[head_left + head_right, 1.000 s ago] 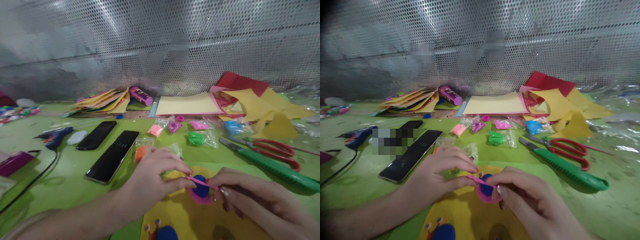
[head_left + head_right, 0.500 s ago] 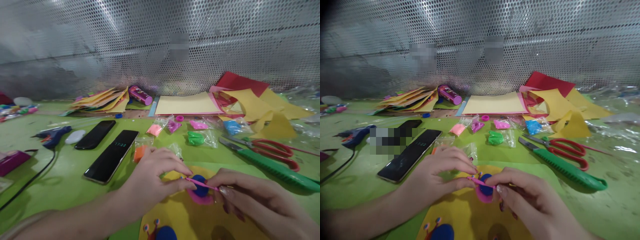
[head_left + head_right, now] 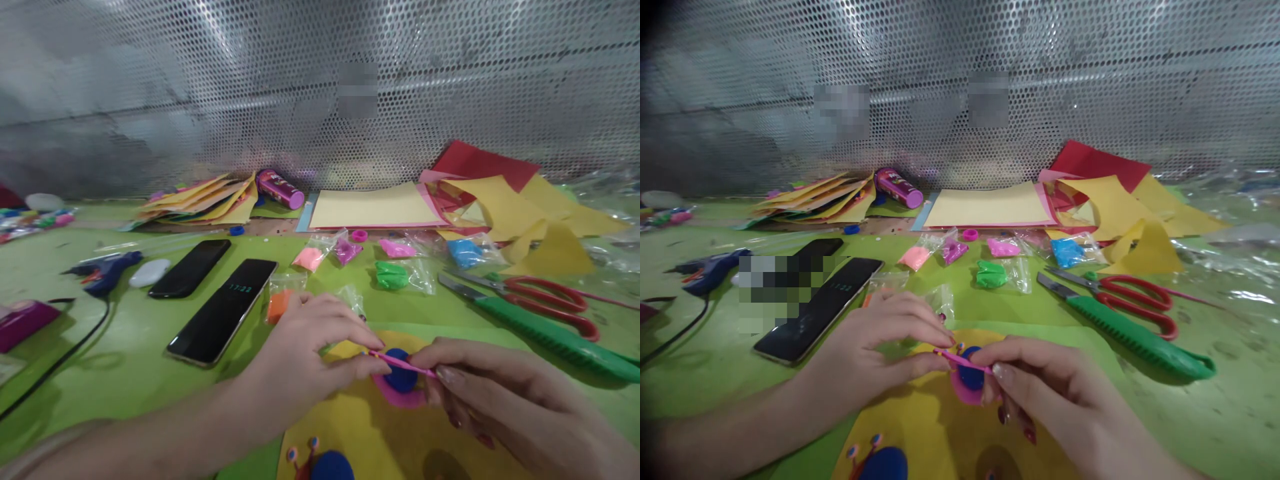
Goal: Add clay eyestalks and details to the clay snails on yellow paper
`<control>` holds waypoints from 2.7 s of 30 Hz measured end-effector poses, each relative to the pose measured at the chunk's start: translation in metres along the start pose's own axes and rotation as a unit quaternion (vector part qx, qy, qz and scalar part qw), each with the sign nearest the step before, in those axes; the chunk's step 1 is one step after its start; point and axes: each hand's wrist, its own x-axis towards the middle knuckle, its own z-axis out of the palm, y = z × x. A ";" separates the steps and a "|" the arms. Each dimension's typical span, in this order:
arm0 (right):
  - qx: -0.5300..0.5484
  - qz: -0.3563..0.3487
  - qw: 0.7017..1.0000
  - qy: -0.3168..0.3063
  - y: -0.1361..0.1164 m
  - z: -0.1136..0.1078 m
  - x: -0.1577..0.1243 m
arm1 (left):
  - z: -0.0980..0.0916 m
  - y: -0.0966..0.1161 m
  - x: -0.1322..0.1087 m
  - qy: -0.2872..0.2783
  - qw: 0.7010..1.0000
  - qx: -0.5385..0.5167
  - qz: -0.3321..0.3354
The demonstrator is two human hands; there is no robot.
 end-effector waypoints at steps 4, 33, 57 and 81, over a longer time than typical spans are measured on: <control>-0.003 0.016 1.000 0.003 -0.001 0.000 0.000 | -0.002 0.002 0.002 -0.017 1.000 -0.004 -0.010; -0.109 -0.156 0.981 0.045 0.000 0.001 -0.003 | -0.008 0.011 0.005 -0.087 0.978 -0.113 -0.155; -0.111 -0.076 0.987 0.083 -0.006 0.003 -0.005 | -0.007 0.011 0.005 -0.092 0.974 -0.112 -0.175; -0.098 -0.113 0.985 0.083 -0.004 0.003 -0.003 | -0.008 0.008 0.003 -0.072 0.979 -0.105 -0.157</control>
